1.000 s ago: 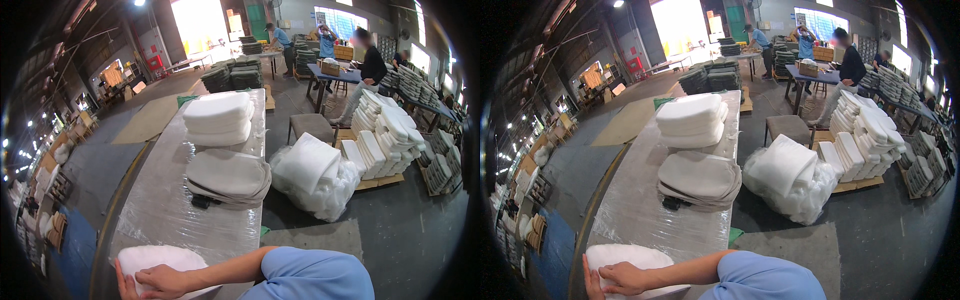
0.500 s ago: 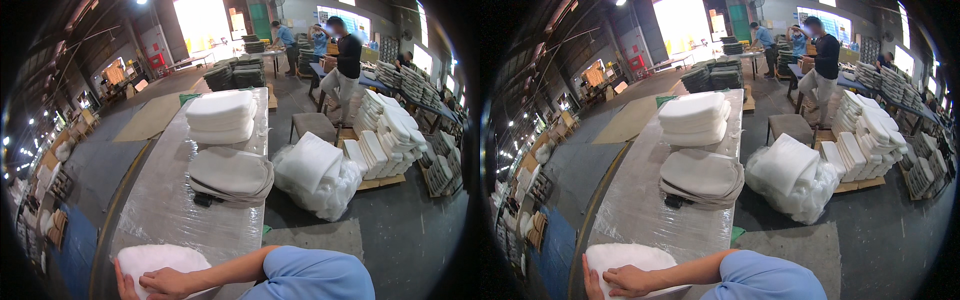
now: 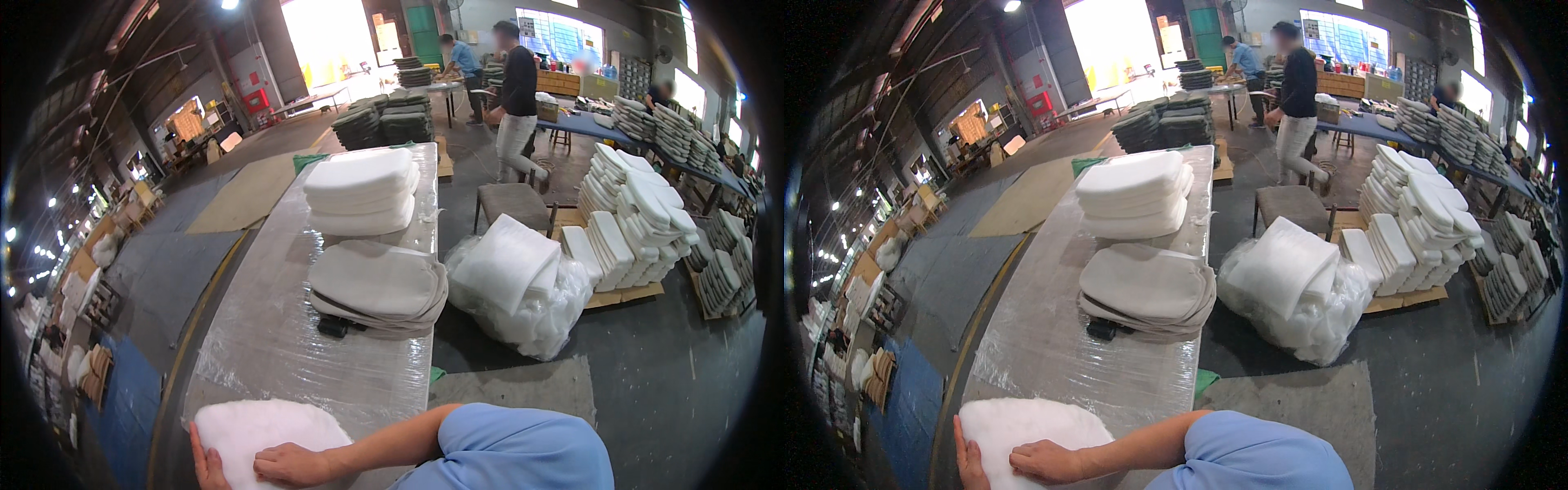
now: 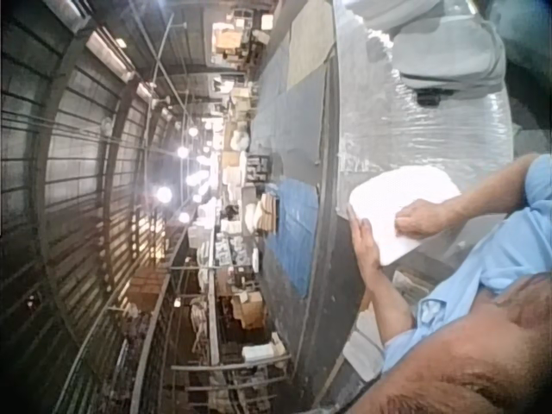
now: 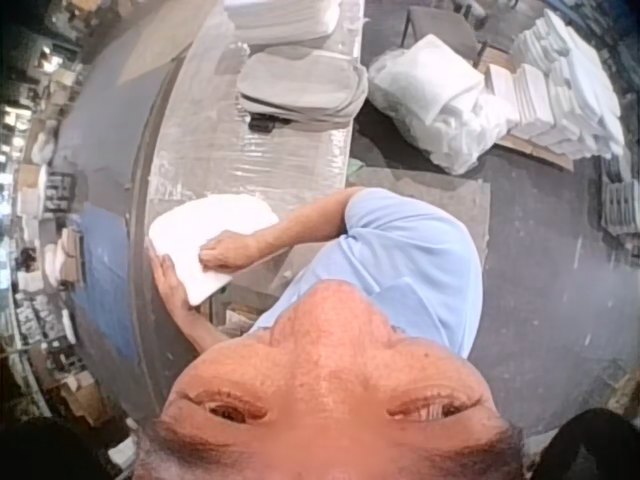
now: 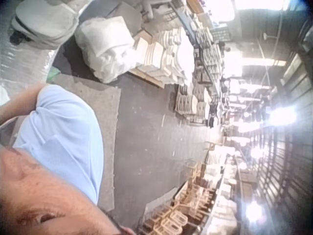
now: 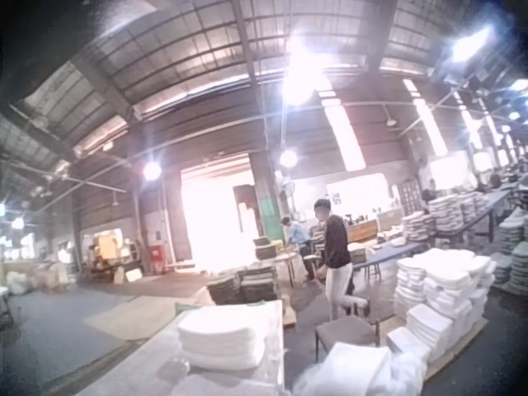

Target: The person folds white foam pads on a plastic-wrapped table in a warehouse. They repeatedly pick up a pad, fold it in half, press the fold, and place it on a growing stack. The person also briefly wipes the table surface with a small cloth.

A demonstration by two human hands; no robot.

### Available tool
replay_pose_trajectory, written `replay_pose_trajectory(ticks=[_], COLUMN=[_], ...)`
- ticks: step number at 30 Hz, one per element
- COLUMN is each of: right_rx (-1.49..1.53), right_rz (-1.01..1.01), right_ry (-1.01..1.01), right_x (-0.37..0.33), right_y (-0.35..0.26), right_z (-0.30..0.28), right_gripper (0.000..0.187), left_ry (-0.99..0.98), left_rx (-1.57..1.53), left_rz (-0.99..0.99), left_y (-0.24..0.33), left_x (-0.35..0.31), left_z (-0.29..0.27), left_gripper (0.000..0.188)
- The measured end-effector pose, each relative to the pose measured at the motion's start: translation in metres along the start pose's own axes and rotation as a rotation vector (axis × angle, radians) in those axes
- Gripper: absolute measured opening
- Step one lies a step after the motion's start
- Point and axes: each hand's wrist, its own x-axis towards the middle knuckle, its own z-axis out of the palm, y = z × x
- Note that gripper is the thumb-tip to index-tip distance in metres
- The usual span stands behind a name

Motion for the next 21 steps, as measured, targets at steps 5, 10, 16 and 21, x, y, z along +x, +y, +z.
replay_pose_trajectory(ticks=[5, 10, 16, 21], right_rx=[0.004, -0.009, -0.013, 0.111], right_rz=[0.016, 0.023, -0.005, 0.259], right_ry=[0.003, 0.033, -0.024, -0.206], right_x=[-0.003, -0.005, -0.007, -0.002], right_y=[0.001, -0.004, -0.002, 0.01], right_z=[-0.001, -0.002, -0.001, -0.015], right_gripper=[0.016, 0.018, 0.028, 0.003], left_ry=[0.013, 0.015, 0.007, 0.032], left_rx=[-0.024, 0.013, 0.067, -0.328], left_rz=[-0.003, 0.033, 0.03, -0.076], left_y=[0.003, -0.001, 0.006, 0.004], left_x=[-0.001, -0.003, -0.01, -0.015], left_z=[0.004, 0.004, 0.002, 0.006], left_gripper=[0.059, 0.059, 0.059, 0.061])
